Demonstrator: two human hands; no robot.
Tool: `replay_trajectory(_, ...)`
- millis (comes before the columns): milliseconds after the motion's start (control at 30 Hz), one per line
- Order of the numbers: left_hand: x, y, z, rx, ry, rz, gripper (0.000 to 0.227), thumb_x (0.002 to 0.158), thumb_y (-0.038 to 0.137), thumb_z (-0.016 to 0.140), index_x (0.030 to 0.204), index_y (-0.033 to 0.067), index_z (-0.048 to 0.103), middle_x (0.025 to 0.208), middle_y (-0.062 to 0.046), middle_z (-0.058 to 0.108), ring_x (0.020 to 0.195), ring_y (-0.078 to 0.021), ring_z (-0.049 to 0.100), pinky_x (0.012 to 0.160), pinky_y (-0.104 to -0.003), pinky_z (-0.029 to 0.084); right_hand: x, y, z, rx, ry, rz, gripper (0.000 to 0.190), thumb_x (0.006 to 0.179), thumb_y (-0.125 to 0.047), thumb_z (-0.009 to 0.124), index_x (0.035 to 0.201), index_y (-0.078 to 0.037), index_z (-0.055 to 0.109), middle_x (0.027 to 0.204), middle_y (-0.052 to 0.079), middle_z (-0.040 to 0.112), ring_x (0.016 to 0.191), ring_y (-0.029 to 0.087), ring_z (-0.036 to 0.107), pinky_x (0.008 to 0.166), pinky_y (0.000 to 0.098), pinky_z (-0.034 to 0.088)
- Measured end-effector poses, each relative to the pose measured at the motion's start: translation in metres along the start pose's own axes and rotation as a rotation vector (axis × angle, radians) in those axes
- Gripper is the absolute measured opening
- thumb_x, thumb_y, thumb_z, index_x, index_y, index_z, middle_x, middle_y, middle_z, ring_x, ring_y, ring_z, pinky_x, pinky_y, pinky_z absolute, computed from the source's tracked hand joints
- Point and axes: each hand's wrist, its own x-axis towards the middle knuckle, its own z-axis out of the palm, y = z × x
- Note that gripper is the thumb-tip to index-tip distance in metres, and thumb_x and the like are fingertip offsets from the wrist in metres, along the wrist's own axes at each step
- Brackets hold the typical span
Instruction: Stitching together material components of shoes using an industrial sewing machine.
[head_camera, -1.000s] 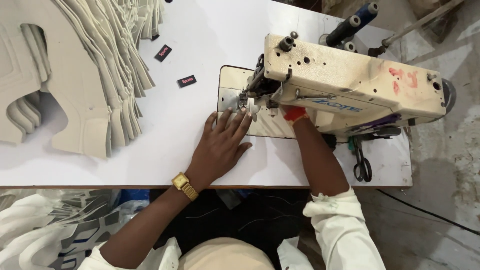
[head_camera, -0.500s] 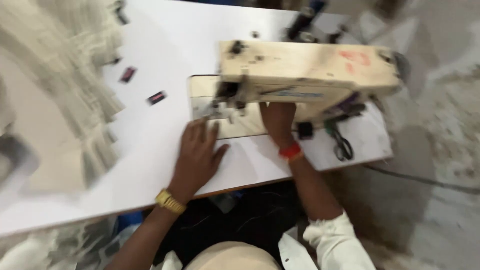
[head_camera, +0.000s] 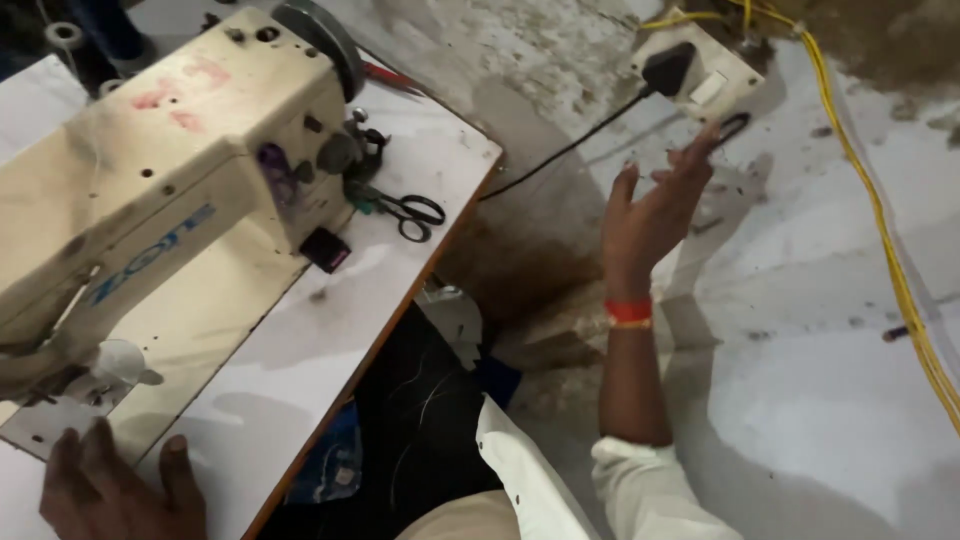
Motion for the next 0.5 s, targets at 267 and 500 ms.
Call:
replay_trajectory(267, -0.003, 0.009, -0.01, -0.227, 0.116, -0.123, 0.062, 0.106, 0.022, 0.071, 0.152, -0.0093, 0.046, 0.153, -0.032, 0.046, 0.14, -0.048, 0.043, 0.118, -0.056, 0.039, 0.009, 0.072, 0.028, -0.372, -0.217, -0.018, 0.085, 0.093, -0.002, 0.064, 0.168, -0.007, 0.024, 0.151, 0.021, 0.06, 0.079, 0.033, 0.071, 0.06, 0.0451, 0.053)
replay_trajectory(500, -0.001, 0.025, -0.038, -0.314, 0.221, -0.126, 0.057, 0.1, 0.016, 0.067, 0.145, -0.0098, 0.045, 0.147, -0.035, 0.047, 0.134, -0.0516, 0.045, 0.114, -0.056, 0.039, -0.01, 0.103, 0.038, -0.514, -0.205, -0.202, 0.047, 0.086, -0.007, 0.065, 0.132, -0.001, 0.054, 0.092, 0.012, 0.071, 0.07, 0.029, 0.069, 0.058, 0.0412, 0.052)
